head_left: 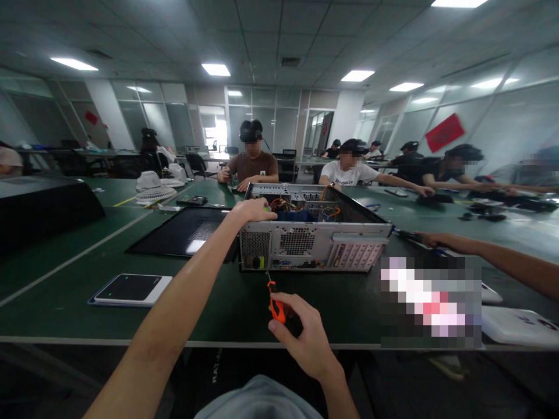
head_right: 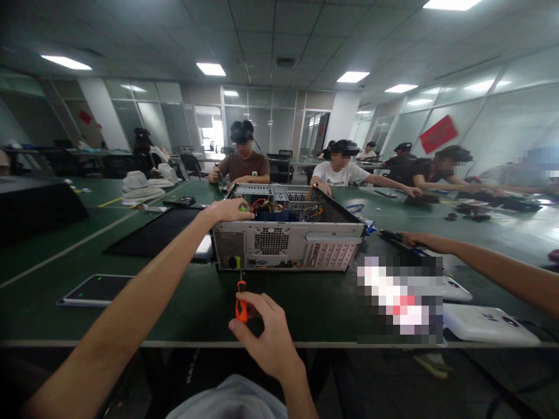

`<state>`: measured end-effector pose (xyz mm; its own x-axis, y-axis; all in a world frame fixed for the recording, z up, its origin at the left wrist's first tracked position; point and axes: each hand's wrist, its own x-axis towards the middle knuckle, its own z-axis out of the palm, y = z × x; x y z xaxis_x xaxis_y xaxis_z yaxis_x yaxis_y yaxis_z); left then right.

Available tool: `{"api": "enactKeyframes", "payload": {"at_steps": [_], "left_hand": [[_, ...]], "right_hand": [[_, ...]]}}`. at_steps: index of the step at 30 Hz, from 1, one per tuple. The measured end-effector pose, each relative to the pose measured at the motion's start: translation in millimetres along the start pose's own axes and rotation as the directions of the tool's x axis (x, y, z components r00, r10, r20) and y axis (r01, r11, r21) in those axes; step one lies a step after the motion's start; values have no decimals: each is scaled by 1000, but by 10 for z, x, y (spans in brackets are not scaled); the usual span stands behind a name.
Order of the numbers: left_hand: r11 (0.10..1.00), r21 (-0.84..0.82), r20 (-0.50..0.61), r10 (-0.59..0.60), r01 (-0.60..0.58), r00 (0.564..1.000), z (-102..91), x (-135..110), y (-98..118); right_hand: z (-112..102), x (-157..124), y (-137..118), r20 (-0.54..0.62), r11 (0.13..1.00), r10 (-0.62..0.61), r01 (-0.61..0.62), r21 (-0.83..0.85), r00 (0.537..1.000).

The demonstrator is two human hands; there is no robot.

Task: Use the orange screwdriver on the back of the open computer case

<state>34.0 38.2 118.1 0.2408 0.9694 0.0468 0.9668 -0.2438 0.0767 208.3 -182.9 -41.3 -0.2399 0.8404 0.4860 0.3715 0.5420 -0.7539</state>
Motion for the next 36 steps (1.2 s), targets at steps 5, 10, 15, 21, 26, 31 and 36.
{"api": "enactKeyframes", "payload": {"at_steps": [5,10,15,21,26,31,36], "left_hand": [[1000,-2,-6,-6,6,1000,-21,-49,24],[1000,6,-7,4,-4,1000,-24,-55,24],[1000,9,-10,2,-2,1000,-38,-77,39],[1000,-9,-22,2,-2,1000,-20,-59,26],[999,-31,-44,11,-12,999,3,-37,16],[999,-33,-42,6,-8,999,-9,-54,30],[999,-31,-49,18,-20,999,0,-43,12]], "right_hand": [[-1,74,-109,-144,986,-142,153,65,979],[2,218,-188,-215,981,-164,183,71,963],[27,333,-203,-258,977,-163,192,95,952],[85,391,-191,-300,971,-167,209,116,939],[102,380,-195,-304,964,-187,234,125,934],[99,368,-198,-320,963,-196,243,115,927],[97,354,-177,-325,962,-193,243,122,926]]}}
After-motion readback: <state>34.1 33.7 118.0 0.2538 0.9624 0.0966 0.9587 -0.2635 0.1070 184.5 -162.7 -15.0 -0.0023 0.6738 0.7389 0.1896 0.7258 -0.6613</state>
